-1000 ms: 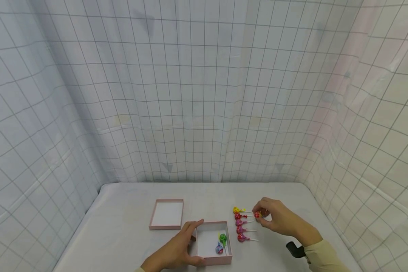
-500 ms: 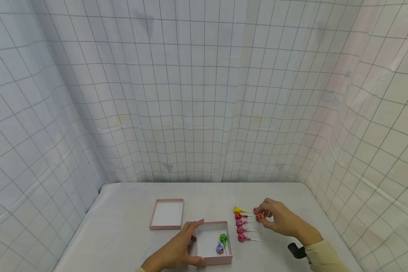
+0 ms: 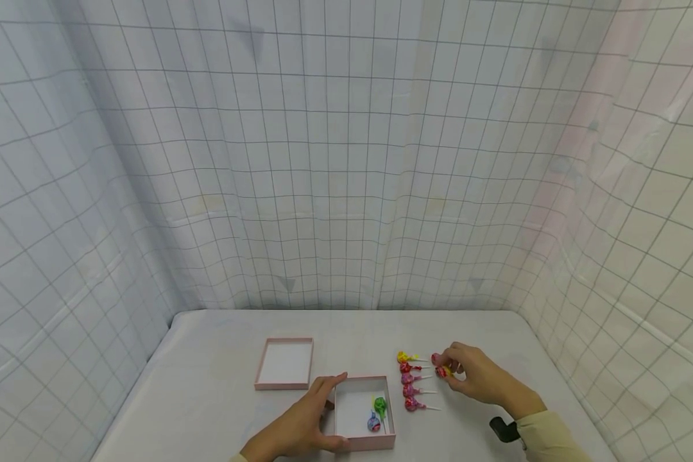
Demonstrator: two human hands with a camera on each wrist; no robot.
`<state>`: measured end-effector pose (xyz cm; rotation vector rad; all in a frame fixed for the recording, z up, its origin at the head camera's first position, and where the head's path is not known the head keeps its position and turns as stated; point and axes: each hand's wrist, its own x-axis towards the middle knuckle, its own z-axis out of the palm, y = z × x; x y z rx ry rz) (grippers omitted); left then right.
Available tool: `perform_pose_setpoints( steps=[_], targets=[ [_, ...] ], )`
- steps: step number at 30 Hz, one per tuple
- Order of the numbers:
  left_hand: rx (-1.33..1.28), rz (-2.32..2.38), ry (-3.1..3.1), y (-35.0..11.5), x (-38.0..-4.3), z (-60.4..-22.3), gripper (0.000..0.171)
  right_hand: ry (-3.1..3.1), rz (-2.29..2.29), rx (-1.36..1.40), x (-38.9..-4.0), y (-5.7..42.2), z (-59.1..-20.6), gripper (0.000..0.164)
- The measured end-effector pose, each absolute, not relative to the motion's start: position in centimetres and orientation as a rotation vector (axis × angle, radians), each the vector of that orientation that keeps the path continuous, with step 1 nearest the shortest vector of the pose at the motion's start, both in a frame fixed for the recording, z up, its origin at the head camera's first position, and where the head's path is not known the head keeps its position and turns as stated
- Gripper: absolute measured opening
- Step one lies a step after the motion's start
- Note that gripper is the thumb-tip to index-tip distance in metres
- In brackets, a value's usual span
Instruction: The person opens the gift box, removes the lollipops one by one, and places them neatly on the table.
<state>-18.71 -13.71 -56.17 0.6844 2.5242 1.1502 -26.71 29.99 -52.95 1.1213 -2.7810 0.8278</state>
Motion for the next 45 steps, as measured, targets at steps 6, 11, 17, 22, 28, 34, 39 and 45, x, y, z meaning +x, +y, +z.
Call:
perform_pose_setpoints(
  steps=[6, 11, 17, 22, 28, 34, 39, 45],
  targets=[
    [0.692, 1.152, 2.524, -13.7, -18.7, -56.3, 0.122, -2.839, 0.833, 1.068, -26.8, 30.1, -53.5, 0.024],
    [0.695, 1.156, 2.522, -13.7, -18.7, -56.3, 0.122, -2.853, 0.846, 1.061, -27.0, 30.2, -54.2, 0.023],
    [0.693, 1.153, 2.523, -13.7, -18.7, -56.3, 0.121, -2.869, 0.849, 1.06, -26.9, 30.0, -54.6, 0.022],
    [0.682, 1.148, 2.526, -13.7, -18.7, -56.4, 0.121, -2.893, 0.851, 1.055, -26.9, 29.8, -54.7, 0.022],
    [0.683, 1.143, 2.532, -13.6, -18.7, -56.5, 0.123, -2.907, 0.839, 1.047, -27.1, 29.8, -55.0, 0.022],
    [0.692, 1.142, 2.536, -13.7, -18.7, -56.4, 0.122, -2.904, 0.818, 1.049, -27.2, 30.0, -55.4, 0.022],
    [0.689, 1.146, 2.534, -13.7, -18.6, -56.3, 0.122, -2.856, 0.811, 1.079, -27.3, 30.1, -55.7, 0.022],
    [0.699, 1.154, 2.533, -13.7, -18.7, -56.4, 0.122, -2.8, 0.828, 1.113, -27.3, 30.2, -56.0, 0.025]
  ],
)
